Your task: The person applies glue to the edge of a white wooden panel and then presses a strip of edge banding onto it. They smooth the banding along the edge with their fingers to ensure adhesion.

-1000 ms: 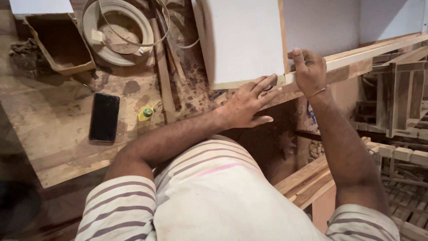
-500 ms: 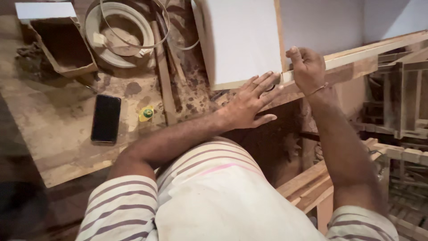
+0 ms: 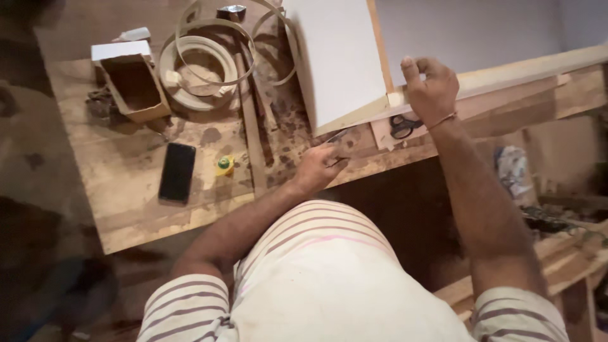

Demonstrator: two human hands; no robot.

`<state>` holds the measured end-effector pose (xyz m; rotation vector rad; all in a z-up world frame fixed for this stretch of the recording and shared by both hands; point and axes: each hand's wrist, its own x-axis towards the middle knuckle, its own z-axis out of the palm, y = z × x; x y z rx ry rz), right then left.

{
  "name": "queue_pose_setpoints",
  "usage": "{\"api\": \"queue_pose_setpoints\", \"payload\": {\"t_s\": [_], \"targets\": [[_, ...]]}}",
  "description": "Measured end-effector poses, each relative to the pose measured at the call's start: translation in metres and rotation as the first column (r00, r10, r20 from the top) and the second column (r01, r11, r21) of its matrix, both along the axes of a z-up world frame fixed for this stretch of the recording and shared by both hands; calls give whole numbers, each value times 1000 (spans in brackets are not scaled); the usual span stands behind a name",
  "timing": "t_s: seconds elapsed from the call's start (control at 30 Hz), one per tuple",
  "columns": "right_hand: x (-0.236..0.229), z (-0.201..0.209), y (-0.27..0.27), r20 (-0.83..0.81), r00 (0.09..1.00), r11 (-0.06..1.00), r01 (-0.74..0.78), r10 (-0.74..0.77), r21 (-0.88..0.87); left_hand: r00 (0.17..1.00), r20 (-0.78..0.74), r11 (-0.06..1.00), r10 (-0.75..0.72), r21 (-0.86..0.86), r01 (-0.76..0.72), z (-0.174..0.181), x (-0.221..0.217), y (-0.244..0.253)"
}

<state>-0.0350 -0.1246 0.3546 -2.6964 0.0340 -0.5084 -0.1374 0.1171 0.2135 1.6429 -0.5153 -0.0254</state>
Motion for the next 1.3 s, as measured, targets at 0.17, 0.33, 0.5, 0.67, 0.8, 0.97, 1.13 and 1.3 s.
{"api": "queue_pose_setpoints", "payload": {"t_s": [0.17,0.33,0.5,0.67,0.8,0.97,1.13,1.3], "targets": [[-11,5,-12,152,981,934,-165,122,316,992,-100,997,81,2,-81,-5,-21,-13],[-69,-4,-31,496,816,895,-419,297,154,982,-39,979,187,-79,-189,-13,-39,-29],[-126,-81,-65,409,871,900,-382,273,212,959,-130,957,251,-115,-266,-22,-52,-48],[-207,-190,-114,57,989,986,-140,136,88,926,-219,913,307,-208,-352,-20,-51,-62],[-295,-247,-142,-124,979,982,-146,161,122,915,-272,922,299,-164,-350,-9,-44,-70],[-355,-261,-163,-415,908,984,18,60,180,909,-8,906,416,-86,-415,10,-24,-80],[-361,-258,-170,-577,816,966,173,-31,194,881,232,889,412,112,-445,36,-3,-91],[-368,-259,-185,-654,750,947,274,-101,167,907,222,919,359,86,-385,57,4,-107]]}}
